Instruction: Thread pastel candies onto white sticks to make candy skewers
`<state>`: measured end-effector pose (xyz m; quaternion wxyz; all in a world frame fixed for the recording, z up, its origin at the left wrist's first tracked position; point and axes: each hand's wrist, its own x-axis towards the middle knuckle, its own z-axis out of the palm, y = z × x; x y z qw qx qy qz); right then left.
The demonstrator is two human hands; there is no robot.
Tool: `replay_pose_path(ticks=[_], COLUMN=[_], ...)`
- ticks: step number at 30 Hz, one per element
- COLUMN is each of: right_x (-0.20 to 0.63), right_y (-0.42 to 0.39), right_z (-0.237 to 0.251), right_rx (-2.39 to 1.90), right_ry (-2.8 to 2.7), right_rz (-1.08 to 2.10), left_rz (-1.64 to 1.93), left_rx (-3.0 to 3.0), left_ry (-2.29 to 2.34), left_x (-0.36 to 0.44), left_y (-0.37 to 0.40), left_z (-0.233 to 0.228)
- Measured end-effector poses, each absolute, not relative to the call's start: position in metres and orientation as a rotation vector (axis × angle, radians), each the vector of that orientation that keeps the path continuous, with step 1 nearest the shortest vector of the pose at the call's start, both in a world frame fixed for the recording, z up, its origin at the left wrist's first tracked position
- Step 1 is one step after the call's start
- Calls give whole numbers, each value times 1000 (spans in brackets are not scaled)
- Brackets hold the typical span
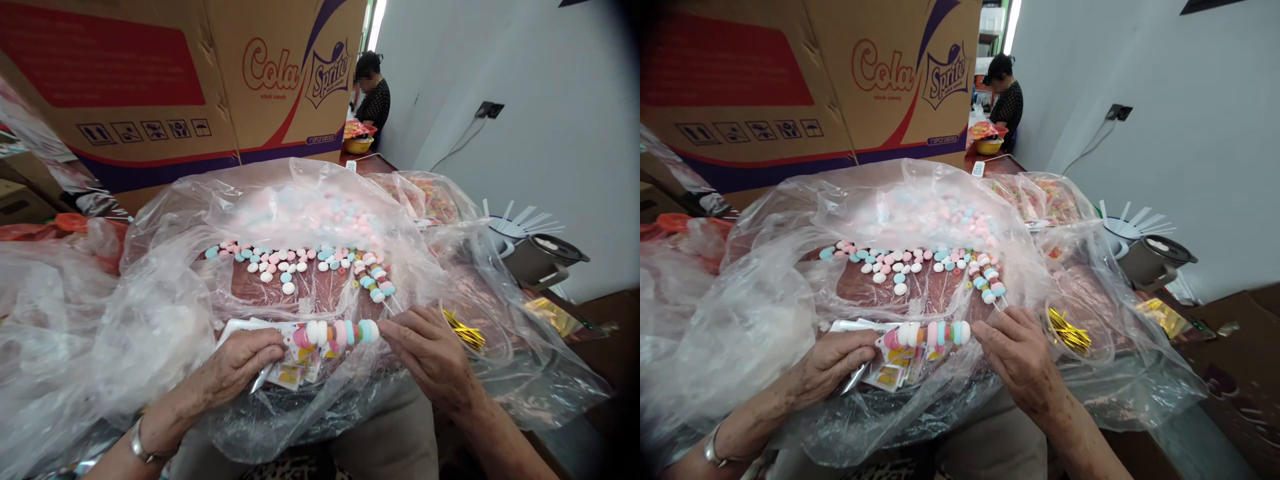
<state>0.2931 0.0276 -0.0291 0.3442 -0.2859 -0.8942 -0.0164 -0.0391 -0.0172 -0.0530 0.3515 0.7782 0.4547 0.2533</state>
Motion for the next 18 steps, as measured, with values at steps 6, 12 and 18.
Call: replay_pose_path(ticks=[6, 12, 18], right_x=[294, 288, 287], right_y=[29, 32, 34], right_z=[-28, -29, -22], right_rx=[-677, -691, -655], right_ry=[-2352, -2377, -2400], right_rz=[-48, -58, -12], left_rz=[626, 520, 481], left_rx=[2024, 2071, 1975], left_ry=[1154, 1113, 1170], left_x=[-40, -38, -41], left_y=[-15, -11, -6], left_z=[-54, -50, -46])
